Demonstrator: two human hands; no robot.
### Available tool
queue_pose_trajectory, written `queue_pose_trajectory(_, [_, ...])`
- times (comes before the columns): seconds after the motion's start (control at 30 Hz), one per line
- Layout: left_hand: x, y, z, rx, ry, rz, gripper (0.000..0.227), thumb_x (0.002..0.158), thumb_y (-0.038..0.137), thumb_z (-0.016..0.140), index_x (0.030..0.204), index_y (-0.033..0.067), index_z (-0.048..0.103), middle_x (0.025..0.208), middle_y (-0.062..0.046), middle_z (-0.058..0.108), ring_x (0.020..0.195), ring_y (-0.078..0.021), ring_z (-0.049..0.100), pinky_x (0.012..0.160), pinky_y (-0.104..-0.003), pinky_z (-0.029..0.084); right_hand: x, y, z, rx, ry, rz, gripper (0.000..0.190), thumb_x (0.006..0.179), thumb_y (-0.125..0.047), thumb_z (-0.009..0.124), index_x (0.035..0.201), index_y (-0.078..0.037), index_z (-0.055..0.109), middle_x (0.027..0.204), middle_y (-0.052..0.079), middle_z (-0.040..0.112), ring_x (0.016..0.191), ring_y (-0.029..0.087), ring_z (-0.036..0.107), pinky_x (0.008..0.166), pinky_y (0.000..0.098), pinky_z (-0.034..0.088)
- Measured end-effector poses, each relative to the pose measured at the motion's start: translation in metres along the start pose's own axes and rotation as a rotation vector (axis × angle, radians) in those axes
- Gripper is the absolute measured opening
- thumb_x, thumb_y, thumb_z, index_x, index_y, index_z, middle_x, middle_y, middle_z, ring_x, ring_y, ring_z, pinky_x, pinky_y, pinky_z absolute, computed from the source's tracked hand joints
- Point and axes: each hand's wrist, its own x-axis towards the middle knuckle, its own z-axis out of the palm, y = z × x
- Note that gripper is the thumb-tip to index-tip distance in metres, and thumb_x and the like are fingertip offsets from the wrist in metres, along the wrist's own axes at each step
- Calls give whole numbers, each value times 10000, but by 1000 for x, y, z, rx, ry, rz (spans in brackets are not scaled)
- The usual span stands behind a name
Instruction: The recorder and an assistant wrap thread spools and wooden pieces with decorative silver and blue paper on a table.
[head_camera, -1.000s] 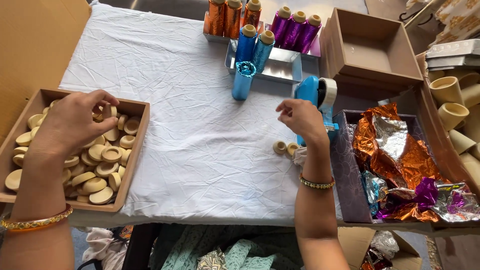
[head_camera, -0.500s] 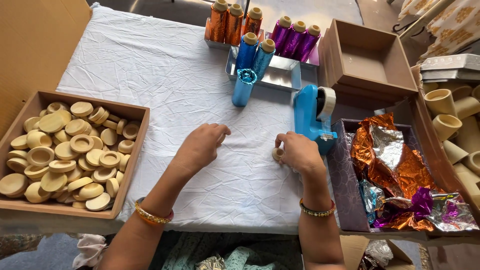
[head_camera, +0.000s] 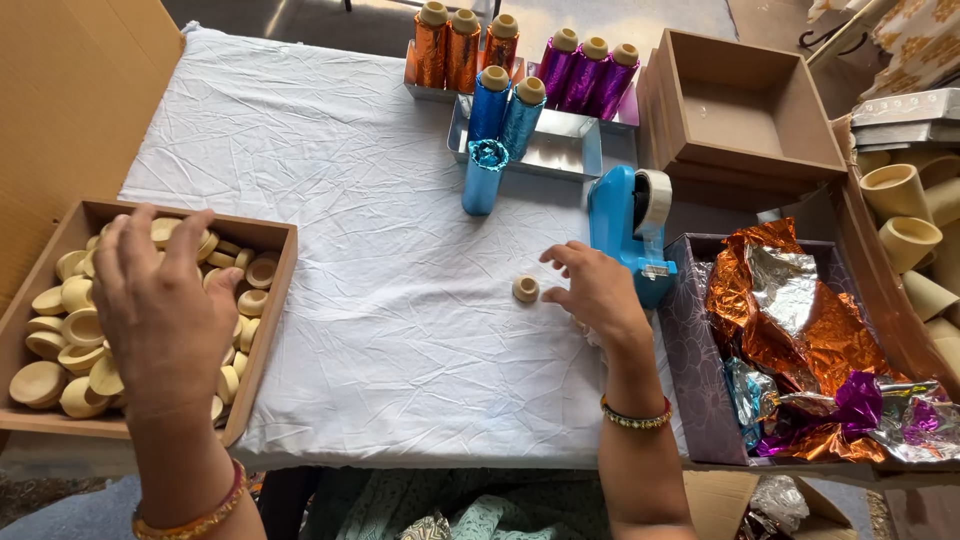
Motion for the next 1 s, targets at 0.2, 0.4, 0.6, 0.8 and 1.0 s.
queue_pose_trajectory(0.2, [-5, 96, 9, -796, -352, 240, 468, 836, 241, 781, 1286, 163, 683, 1309, -72, 669, 1239, -239, 586, 1083, -405, 468, -13, 4, 10, -336, -263, 132, 646, 857, 53, 678, 1389, -287, 542, 1329, -1, 589, 1188, 231, 615, 934, 419, 554])
queue_pose_trajectory(0.4, [-11, 228, 63, -888, -580, 680, 326, 872, 199, 736, 1182, 112, 684, 1215, -70, 664, 1130, -284, 604, 941, -425, 506, -9, 13, 26, -233, -168, 32, 579, 813, 77, 645, 1307, -211, 554, 1237, 55, 601, 1136, 278, 648, 911, 414, 573])
queue_pose_trajectory(0.6, [-13, 254, 107, -750, -416, 664, 215, 887, 180, 726, 1065, 62, 697, 1159, -93, 639, 1136, -280, 580, 913, -428, 510, 12, 25, 49, -41, 129, -202, 355, 873, -27, 676, 1212, -112, 612, 1150, 100, 645, 1065, 325, 663, 922, 442, 556])
queue_pose_trajectory(0.8, [22, 200, 99, -553, -583, 538, 280, 850, 198, 739, 1092, 66, 692, 1187, -117, 612, 1132, -280, 562, 883, -440, 505, 7, -6, 25, 167, 356, -366, 391, 825, -181, 790, 1205, -126, 718, 1162, 86, 728, 953, 280, 720, 767, 375, 592])
queue_pose_trajectory(1.0, [-10, 248, 124, -864, -87, 713, 489, 800, 99, 687, 1282, 25, 654, 1240, -170, 631, 1105, -309, 591, 923, -455, 500, -43, 22, 8, 128, 602, -214, 234, 901, -223, 774, 1118, -138, 752, 1083, 55, 764, 893, 208, 738, 703, 329, 588])
